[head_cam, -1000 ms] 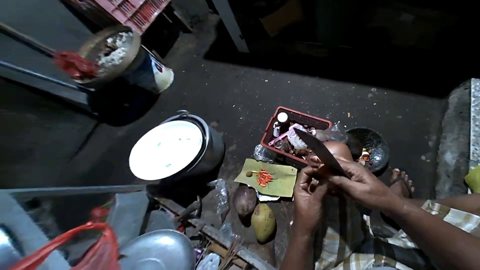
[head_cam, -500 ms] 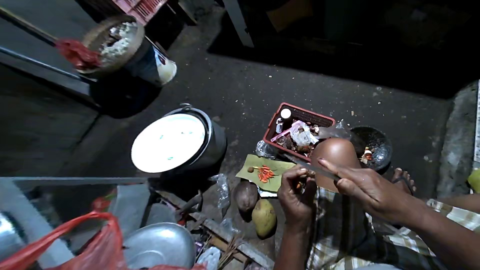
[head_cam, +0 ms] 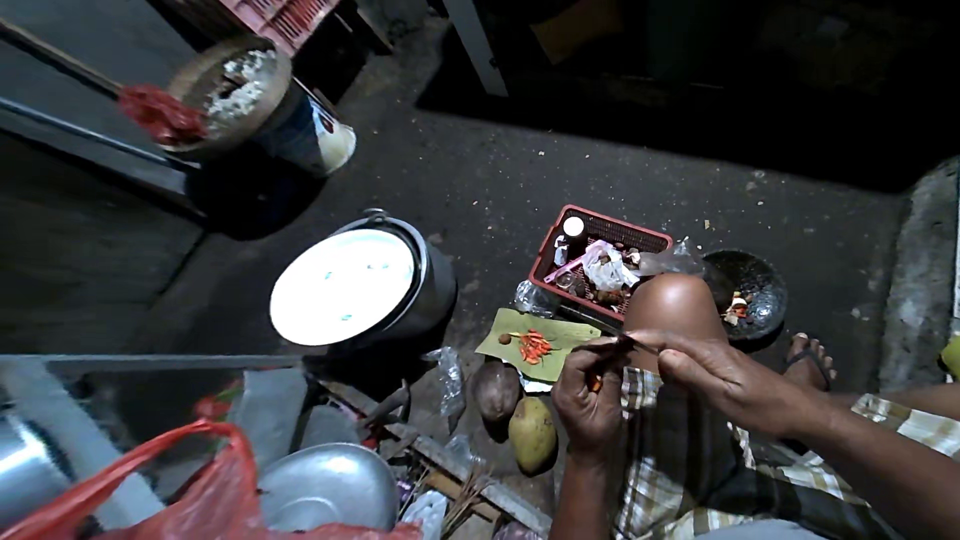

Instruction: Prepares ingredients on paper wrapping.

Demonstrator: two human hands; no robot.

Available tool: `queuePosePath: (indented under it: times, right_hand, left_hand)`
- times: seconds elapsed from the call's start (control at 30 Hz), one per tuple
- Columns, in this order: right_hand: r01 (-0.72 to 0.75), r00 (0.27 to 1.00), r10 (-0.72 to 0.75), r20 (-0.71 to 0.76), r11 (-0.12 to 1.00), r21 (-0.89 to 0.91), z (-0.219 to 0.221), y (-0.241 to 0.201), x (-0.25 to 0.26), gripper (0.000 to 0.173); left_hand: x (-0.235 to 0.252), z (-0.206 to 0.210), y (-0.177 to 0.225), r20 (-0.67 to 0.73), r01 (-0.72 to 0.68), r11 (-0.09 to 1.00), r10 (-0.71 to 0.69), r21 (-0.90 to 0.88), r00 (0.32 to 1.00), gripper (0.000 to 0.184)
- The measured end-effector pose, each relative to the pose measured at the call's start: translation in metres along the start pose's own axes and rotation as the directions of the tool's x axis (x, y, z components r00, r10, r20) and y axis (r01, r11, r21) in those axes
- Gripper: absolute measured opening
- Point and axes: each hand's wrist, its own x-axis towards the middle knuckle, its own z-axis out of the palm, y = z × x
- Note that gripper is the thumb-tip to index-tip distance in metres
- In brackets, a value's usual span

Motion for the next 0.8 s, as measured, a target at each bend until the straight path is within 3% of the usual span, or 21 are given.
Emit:
queuePosePath:
  times: [0.1,0.37,0.43,0.5,0.6,0.73,0.8]
  right_hand:
    - [-0.031,0.999,0.029,0.032,0.997,0.067,0.000,-0.001,0.001,0.044]
    - [-0.012,0.999,0.014,0.039,0.998,-0.054,0.012,0.002,0.015,0.043]
    - [-0.045,0.997,0.051,0.062,0.995,-0.091,0.018,0.002,0.021,0.044]
    - [-0.085,0.993,0.093,0.077,0.991,-0.101,0.021,0.002,0.029,0.047]
    - [-0.099,0.992,0.112,0.061,0.977,-0.188,0.018,0.001,0.037,0.058]
    - [0.173,0.971,-0.221,-0.089,0.911,-0.375,0.026,0.014,0.041,0.016]
    - [0.199,0.975,-0.221,-0.032,0.924,-0.326,0.027,0.005,0.040,0.039]
  left_hand:
    - [0.000,-0.005,-0.002,0.026,0.018,1.000,-0.018,-0.015,1.000,0.010]
    - [-0.009,-0.023,-0.005,0.074,0.007,0.996,-0.014,0.094,0.997,0.010]
    - [-0.018,-0.023,-0.005,0.153,-0.005,0.996,-0.009,0.091,0.988,0.013]
    - [-0.025,-0.025,-0.007,0.149,0.017,0.998,-0.026,0.060,0.989,0.014]
    - [-0.024,-0.036,-0.004,-0.032,0.151,0.986,-0.153,-0.065,0.988,0.014]
    - [-0.019,-0.055,0.000,-0.053,0.360,0.870,-0.399,-0.337,0.915,0.013]
    - [-0.017,-0.053,0.005,-0.009,0.435,0.783,-0.489,-0.444,0.872,0.010]
